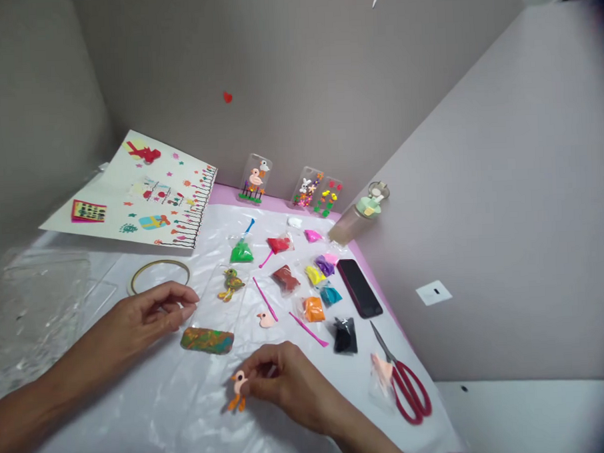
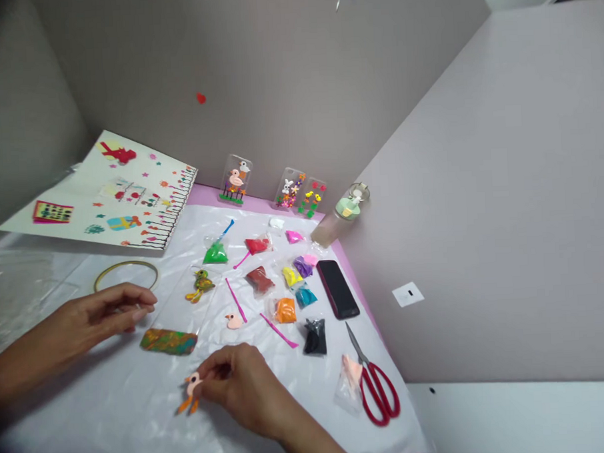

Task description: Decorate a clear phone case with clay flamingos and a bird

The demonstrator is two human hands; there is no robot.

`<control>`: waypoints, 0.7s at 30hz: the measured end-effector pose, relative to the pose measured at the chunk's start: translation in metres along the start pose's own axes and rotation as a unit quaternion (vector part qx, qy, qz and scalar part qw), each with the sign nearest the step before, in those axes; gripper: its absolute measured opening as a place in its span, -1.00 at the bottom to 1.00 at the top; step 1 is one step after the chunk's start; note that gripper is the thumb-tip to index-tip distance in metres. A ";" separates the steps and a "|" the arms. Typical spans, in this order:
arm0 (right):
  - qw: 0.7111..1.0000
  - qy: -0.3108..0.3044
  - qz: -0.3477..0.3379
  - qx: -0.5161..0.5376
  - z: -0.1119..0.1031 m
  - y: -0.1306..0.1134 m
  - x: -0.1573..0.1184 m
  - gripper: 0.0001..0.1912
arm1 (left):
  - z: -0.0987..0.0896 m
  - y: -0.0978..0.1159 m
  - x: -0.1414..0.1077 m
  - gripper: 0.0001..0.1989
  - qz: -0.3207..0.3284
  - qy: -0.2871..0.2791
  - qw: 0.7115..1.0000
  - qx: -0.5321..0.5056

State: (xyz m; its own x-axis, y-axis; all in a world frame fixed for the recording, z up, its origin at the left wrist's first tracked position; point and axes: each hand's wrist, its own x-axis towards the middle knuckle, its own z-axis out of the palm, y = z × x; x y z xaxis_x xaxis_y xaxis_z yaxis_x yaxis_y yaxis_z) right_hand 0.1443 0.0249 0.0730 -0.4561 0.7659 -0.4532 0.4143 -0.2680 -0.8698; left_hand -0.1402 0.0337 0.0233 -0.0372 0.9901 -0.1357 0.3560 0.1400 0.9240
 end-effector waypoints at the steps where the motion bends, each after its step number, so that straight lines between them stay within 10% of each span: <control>1: 1.000 0.012 -0.005 -0.019 0.003 0.002 0.000 -0.91 | 0.001 0.002 0.000 -0.58 0.006 -0.008 1.000 -0.005; 21: 0.957 0.136 -0.105 -0.234 0.011 0.016 -0.024 -0.85 | 0.005 0.022 -0.008 -0.52 0.069 0.009 0.998 -0.008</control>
State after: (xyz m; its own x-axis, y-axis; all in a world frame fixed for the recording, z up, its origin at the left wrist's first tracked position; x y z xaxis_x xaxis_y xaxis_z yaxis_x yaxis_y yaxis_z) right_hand 0.1533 -0.0035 0.0680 -0.3719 0.9152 -0.1549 0.6732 0.1511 -0.7239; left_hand -0.1273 0.0289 0.0425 -0.0053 1.0000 -0.0010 0.3430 0.0027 0.9393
